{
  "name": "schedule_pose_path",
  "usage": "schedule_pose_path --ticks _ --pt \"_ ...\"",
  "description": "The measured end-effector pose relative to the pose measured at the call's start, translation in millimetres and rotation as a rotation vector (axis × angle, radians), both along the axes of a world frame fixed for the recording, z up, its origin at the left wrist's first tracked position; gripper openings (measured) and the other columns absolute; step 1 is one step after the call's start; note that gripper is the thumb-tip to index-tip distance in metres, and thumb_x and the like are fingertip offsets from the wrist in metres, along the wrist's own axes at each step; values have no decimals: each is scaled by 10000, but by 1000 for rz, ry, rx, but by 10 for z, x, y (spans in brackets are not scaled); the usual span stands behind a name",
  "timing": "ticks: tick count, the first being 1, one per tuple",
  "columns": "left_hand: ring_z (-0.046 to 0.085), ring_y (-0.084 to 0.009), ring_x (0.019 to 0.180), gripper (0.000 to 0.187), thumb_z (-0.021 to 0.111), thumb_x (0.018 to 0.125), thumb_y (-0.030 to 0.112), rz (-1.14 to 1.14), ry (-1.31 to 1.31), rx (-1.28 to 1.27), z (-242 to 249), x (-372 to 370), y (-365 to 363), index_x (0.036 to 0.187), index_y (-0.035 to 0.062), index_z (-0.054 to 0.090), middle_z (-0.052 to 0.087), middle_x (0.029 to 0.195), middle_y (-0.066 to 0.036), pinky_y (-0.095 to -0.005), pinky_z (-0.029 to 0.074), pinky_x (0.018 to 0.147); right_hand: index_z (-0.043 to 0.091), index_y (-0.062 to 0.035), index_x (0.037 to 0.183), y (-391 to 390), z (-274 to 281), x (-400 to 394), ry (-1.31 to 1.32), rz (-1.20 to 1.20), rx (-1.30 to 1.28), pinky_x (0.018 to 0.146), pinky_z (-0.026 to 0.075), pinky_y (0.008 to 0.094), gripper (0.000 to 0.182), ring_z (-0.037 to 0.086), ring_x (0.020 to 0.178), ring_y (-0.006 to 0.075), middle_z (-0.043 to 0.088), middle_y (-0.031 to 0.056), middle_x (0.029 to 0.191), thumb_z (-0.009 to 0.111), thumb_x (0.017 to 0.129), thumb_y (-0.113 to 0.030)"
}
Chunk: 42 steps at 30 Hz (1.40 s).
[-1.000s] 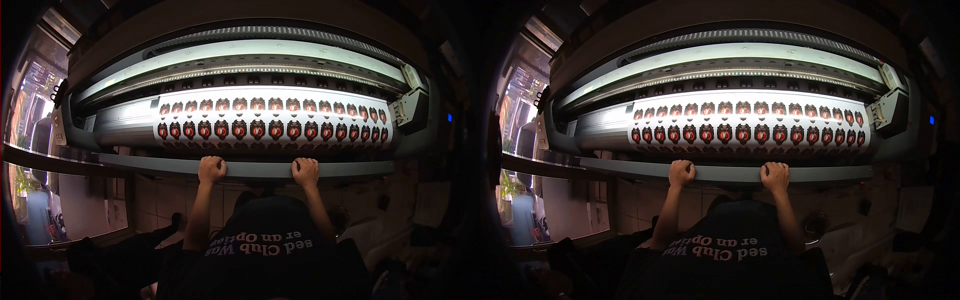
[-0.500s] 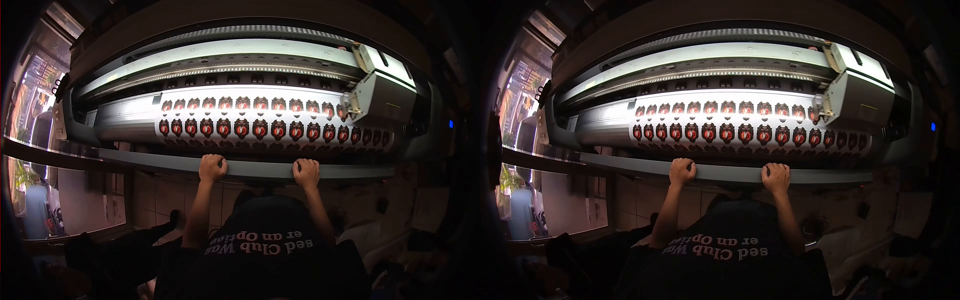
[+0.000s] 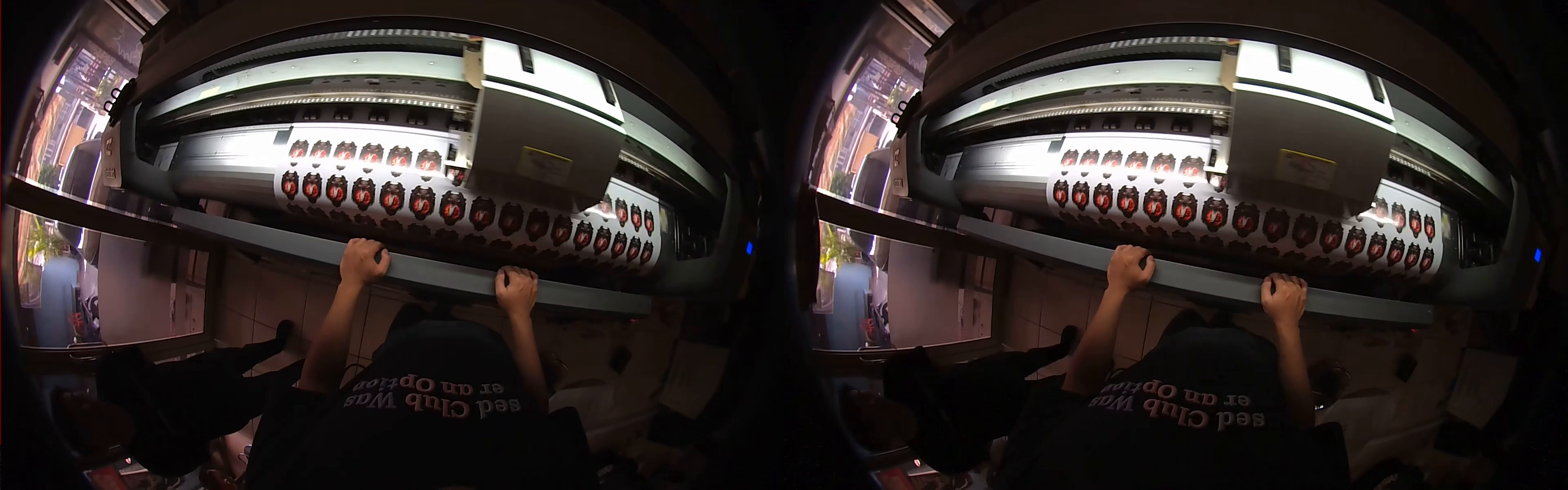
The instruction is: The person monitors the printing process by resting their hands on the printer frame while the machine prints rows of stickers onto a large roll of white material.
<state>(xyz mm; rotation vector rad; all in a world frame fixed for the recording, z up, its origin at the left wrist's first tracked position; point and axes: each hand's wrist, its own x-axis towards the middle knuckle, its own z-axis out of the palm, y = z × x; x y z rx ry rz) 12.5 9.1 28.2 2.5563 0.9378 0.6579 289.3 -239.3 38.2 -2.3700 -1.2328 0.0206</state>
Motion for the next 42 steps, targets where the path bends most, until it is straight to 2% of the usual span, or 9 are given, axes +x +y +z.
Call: schedule_pose_path --ticks 15,18,20,21,24,25,30,34,42 --pt "656 -292 765 184 640 776 222 -2 10 7 2 2 6 729 56 705 692 740 -108 -410 492 839 704 -65 875 -1 -36 -8 -32 10 -36 920 436 435 178 635 877 288 696 80 858 610 876 -217" --pt "658 -292 799 175 640 781 218 -29 36 -28 -4 -13 26 779 55 703 705 796 -106 -415 494 857 704 -71 882 3 -36 -15 -44 23 -23 911 434 432 165 633 879 282 695 78 860 607 882 -203" --pt "656 -289 912 255 641 804 234 -37 -23 -18 21 -9 28 975 55 702 710 939 -108 -420 495 883 704 -71 880 16 -21 -36 -50 24 -14 913 427 429 162 633 879 280 695 77 858 602 888 -197" --pt "656 -289 912 255 641 804 234 -43 -29 -28 35 -10 21 975 55 702 710 939 -108 -420 495 883 703 -72 877 14 -10 -46 -53 33 0 916 420 426 161 632 879 278 694 77 856 596 894 -190" --pt "623 -272 1085 482 639 848 295 -123 23 4 119 -34 37 1271 66 607 678 1126 -109 -416 484 915 696 -64 914 3 -55 -46 -48 75 -33 930 404 427 165 632 893 272 695 77 886 593 911 -194" --pt "623 -272 1085 482 639 848 295 -124 19 -2 133 -25 41 1271 66 607 678 1126 -109 -416 484 915 696 -64 914 24 -21 -70 -52 74 -39 930 404 427 165 632 893 272 695 77 886 593 911 -194" --pt "621 -259 955 421 630 898 447 -293 168 -13 94 -63 85 1052 59 683 676 972 -99 -397 451 837 668 -61 1027 257 -5 -369 -72 223 -43 941 397 444 209 617 972 261 679 76 981 607 928 -235" --pt "623 -269 919 367 650 905 428 -249 257 7 112 -18 65 924 62 672 674 932 -94 -396 452 819 653 -62 1008 601 -74 -662 -75 318 7 899 412 448 199 615 923 276 646 84 925 601 933 -239" --pt "686 -356 618 585 535 946 520 -145 285 -132 -34 203 65 678 38 730 668 625 -195 -456 541 683 663 -75 911 953 -22 -985 -48 341 -16 825 443 441 233 635 863 291 671 89 876 598 935 -297"
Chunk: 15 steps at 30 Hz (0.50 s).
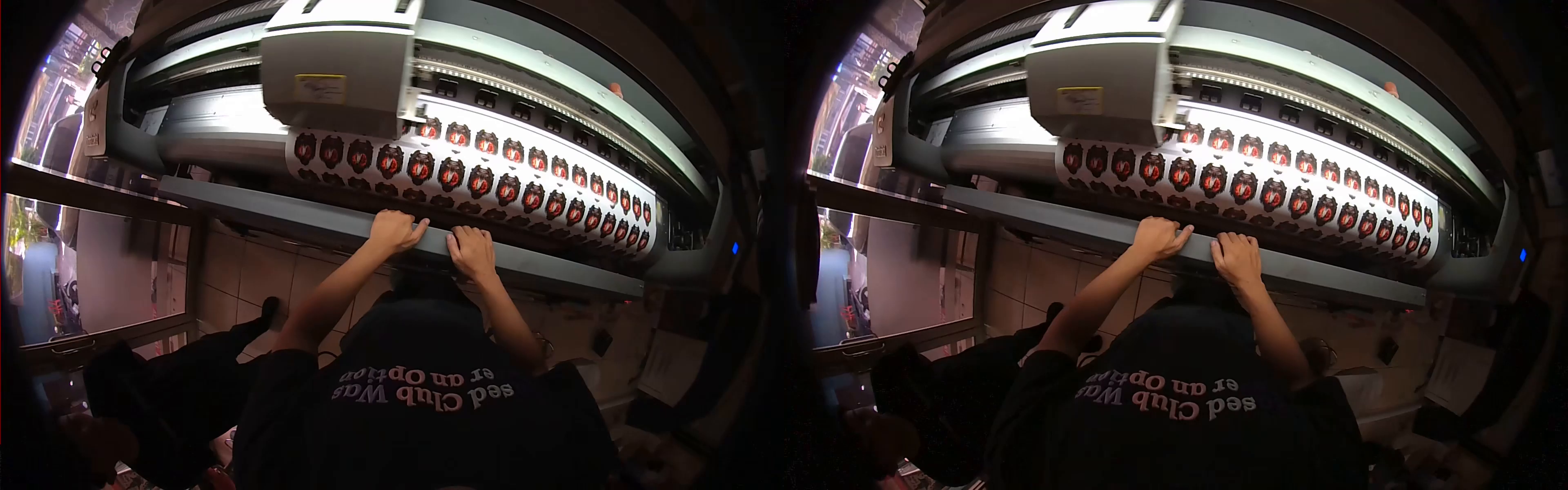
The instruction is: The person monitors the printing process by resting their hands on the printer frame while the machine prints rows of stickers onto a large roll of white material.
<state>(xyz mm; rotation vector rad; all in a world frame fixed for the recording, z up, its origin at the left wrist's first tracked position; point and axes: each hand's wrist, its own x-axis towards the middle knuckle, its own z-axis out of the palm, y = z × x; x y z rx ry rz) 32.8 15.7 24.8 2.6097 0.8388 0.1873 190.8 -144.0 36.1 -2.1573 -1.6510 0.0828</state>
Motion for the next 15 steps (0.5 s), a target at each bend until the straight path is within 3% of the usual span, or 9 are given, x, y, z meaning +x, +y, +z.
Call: schedule_pose_path --ticks 6,15 --pt "679 -377 584 654 526 943 546 -2 16 45 12 -1 22 605 19 714 653 601 -220 -443 558 589 706 -49 832 100 7 -71 6 -187 -130 792 460 456 368 659 811 333 694 142 806 582 943 -377" --pt "688 -388 607 676 529 930 581 22 16 62 1 -3 21 614 14 720 663 624 -231 -456 565 615 700 -35 789 82 -24 -74 -33 -213 -108 801 473 459 435 669 806 333 700 149 792 570 951 -418"
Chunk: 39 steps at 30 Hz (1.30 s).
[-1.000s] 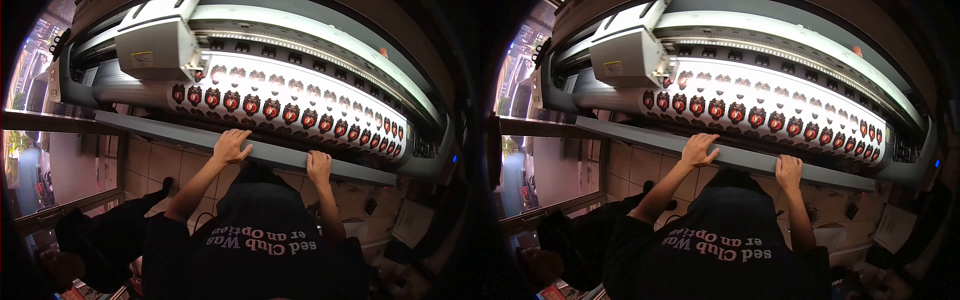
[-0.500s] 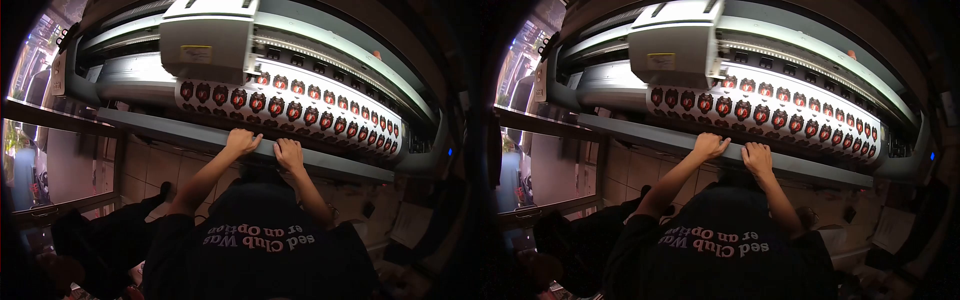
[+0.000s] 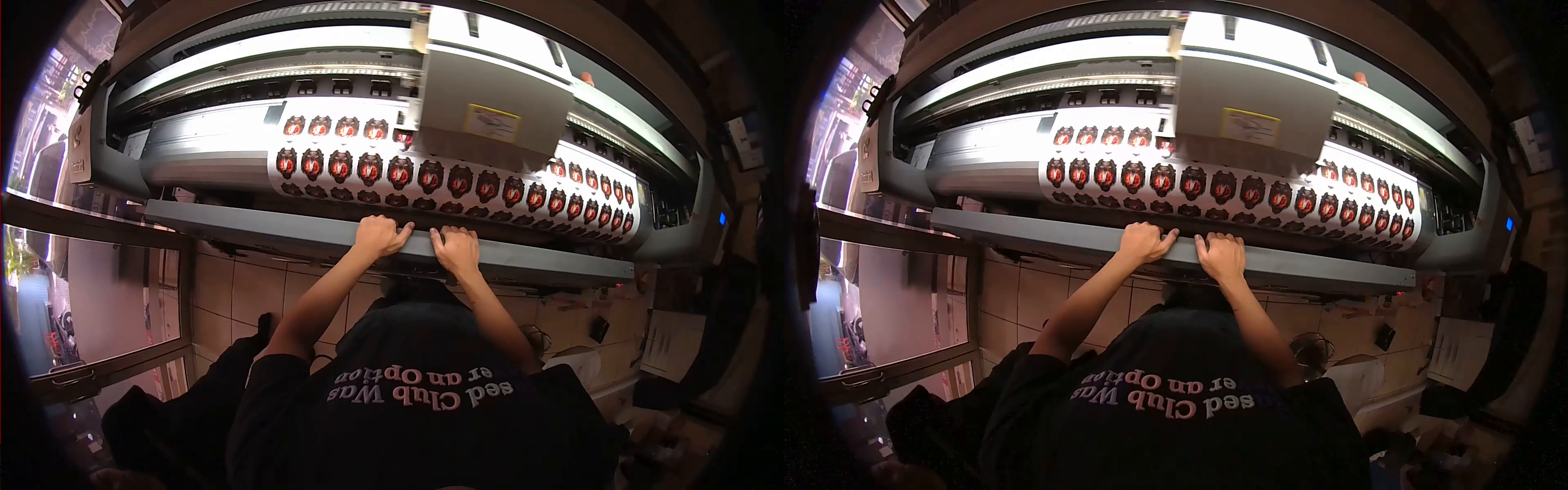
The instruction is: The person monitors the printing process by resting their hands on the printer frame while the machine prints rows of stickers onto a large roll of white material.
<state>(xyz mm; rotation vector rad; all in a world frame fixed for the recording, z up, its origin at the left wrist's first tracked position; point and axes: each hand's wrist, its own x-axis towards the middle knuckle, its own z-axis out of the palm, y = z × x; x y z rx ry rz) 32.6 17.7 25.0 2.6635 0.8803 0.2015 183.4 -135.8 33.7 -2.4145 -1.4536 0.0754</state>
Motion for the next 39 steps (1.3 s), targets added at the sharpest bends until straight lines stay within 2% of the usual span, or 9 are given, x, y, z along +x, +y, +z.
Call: schedule_pose_path --ticks 5,14,20,26,28,29,30,32,39 --pt "691 -395 614 673 526 928 570 -9 23 -45 85 -3 29 635 -2 725 664 634 -241 -462 563 613 681 -51 812 11 10 31 41 41 -29 817 468 461 408 657 842 325 694 122 836 559 968 -407" --pt "688 -395 616 638 548 913 556 8 28 -93 133 7 2 646 6 732 663 635 -241 -462 558 619 690 -62 785 9 53 37 119 42 28 802 461 432 377 646 810 300 678 95 790 593 955 -384" --pt "688 -370 617 582 558 914 561 19 19 -117 159 8 3 730 50 769 667 615 -185 -455 555 622 712 -73 790 8 39 43 106 32 57 797 448 433 359 641 797 294 678 90 777 605 950 -376" --pt "716 -340 740 512 580 907 562 59 13 -187 184 20 -6 865 93 781 714 720 -141 -446 560 691 684 -68 784 -19 -9 39 138 20 49 811 448 442 380 644 816 304 672 105 790 587 954 -394" --pt "719 -329 795 487 601 902 541 76 -5 -202 178 27 5 891 86 774 730 782 -135 -443 559 729 676 -75 799 -38 -40 44 97 73 122 808 447 443 354 640 813 300 666 99 785 585 957 -379" --pt "715 -336 829 476 615 897 524 72 -48 -172 136 20 11 934 72 761 736 850 -154 -452 555 763 670 -81 871 -74 -53 74 74 119 103 799 449 439 321 635 823 294 659 95 821 586 960 -378" --pt "706 -339 881 479 623 894 516 68 -38 -145 99 17 15 966 57 742 735 920 -164 -458 547 798 670 -81 871 -115 -57 119 67 120 95 799 449 439 321 635 823 294 659 95 821 586 960 -378" --pt "695 -338 924 454 622 905 491 70 -56 -108 114 13 6 974 56 733 732 949 -156 -454 538 831 670 -82 1041 -172 -45 200 75 236 41 836 444 432 332 627 899 296 661 98 923 594 963 -396" --pt "689 -320 908 374 622 923 428 -21 -200 -121 -86 65 -139 948 75 744 731 921 -132 -449 510 834 645 -86 1039 -730 61 777 25 259 49 786 462 441 425 622 879 312 634 109 893 618 935 -497"
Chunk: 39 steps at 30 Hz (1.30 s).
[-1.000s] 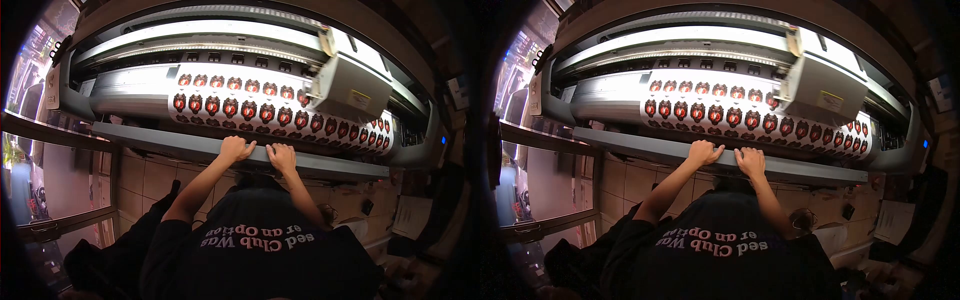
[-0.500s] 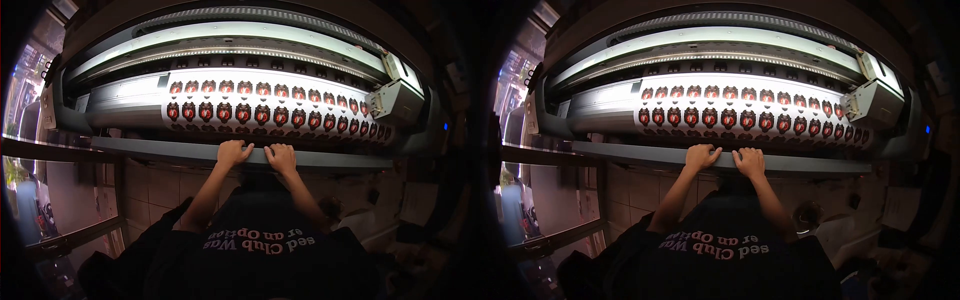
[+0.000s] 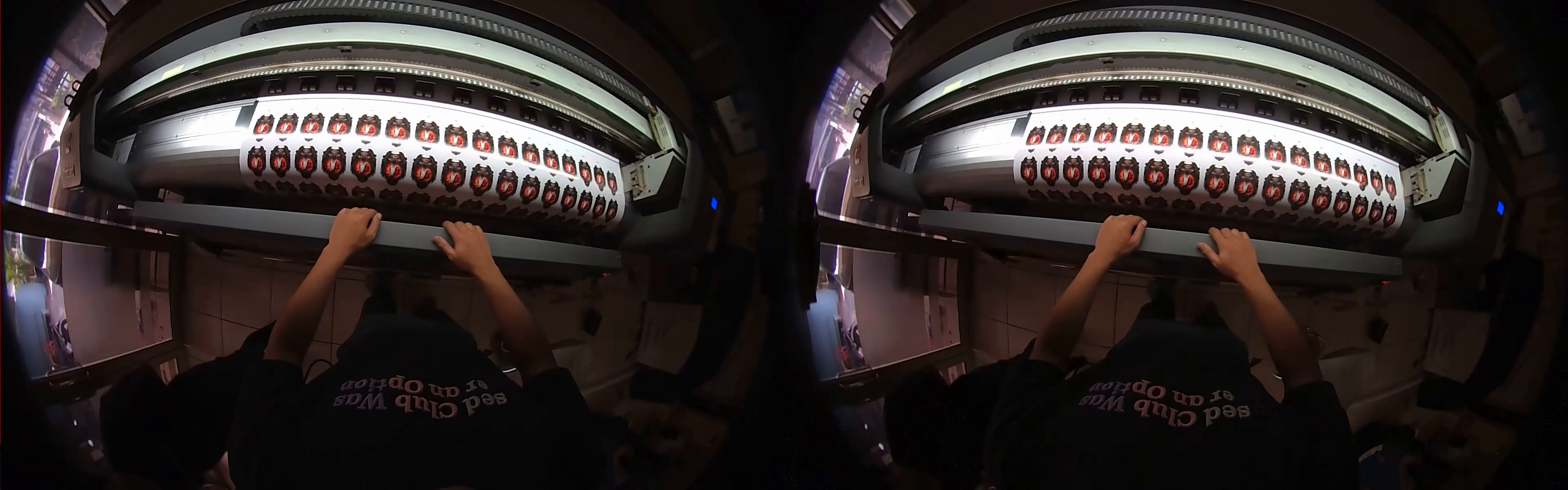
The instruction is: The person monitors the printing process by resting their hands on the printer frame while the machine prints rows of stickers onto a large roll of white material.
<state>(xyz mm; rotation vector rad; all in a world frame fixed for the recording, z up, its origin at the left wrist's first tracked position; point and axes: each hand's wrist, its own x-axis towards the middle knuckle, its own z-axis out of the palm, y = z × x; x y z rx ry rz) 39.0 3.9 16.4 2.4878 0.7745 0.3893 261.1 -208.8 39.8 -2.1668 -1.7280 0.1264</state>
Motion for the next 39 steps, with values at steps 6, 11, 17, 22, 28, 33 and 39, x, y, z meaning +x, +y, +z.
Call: schedule_pose_path --ticks 6,11,17,22,28,33,39 --pt "694 -326 772 427 621 904 459 124 -20 132 60 453 -530 766 79 761 710 730 -130 -456 490 792 599 -78 934 -829 -2 896 -112 -96 -131 780 457 475 444 609 861 344 623 135 874 579 950 -521" --pt "704 -377 719 568 571 878 592 152 194 160 193 635 -604 795 72 783 699 700 -189 -467 551 724 624 -67 958 -1364 -23 1382 -69 -99 2 817 447 468 403 601 890 340 621 127 884 584 952 -468" --pt "691 -430 697 593 530 906 551 105 305 155 114 687 -443 699 40 746 683 686 -227 -509 554 713 651 -34 986 -1249 -56 1317 -75 -190 -127 922 441 462 423 613 987 340 664 145 987 567 932 -445" --pt "691 -430 774 618 468 964 518 104 333 44 204 715 -504 713 26 745 698 762 -240 -504 539 770 697 -20 882 -1123 -10 1292 -33 -249 -169 847 495 511 484 672 880 384 707 194 890 528 932 -471" --pt "682 -408 904 663 413 992 578 18 404 13 345 779 -496 848 40 772 714 849 -230 -492 522 842 703 -28 895 -1089 33 1308 6 -198 -131 865 496 487 456 669 903 371 710 191 888 532 936 -449" --pt "687 -414 945 760 349 999 628 88 615 -33 336 797 -490 853 5 758 714 869 -255 -503 529 859 733 -46 950 -1043 126 1341 98 -233 -260 861 509 476 510 680 926 377 723 208 929 508 947 -504" --pt "672 -435 948 759 319 1024 597 78 557 -32 274 775 -472 833 -8 737 713 959 -257 -504 518 887 753 -44 885 -975 175 1350 123 -283 -375 766 526 512 622 689 835 417 706 227 800 452 964 -582"
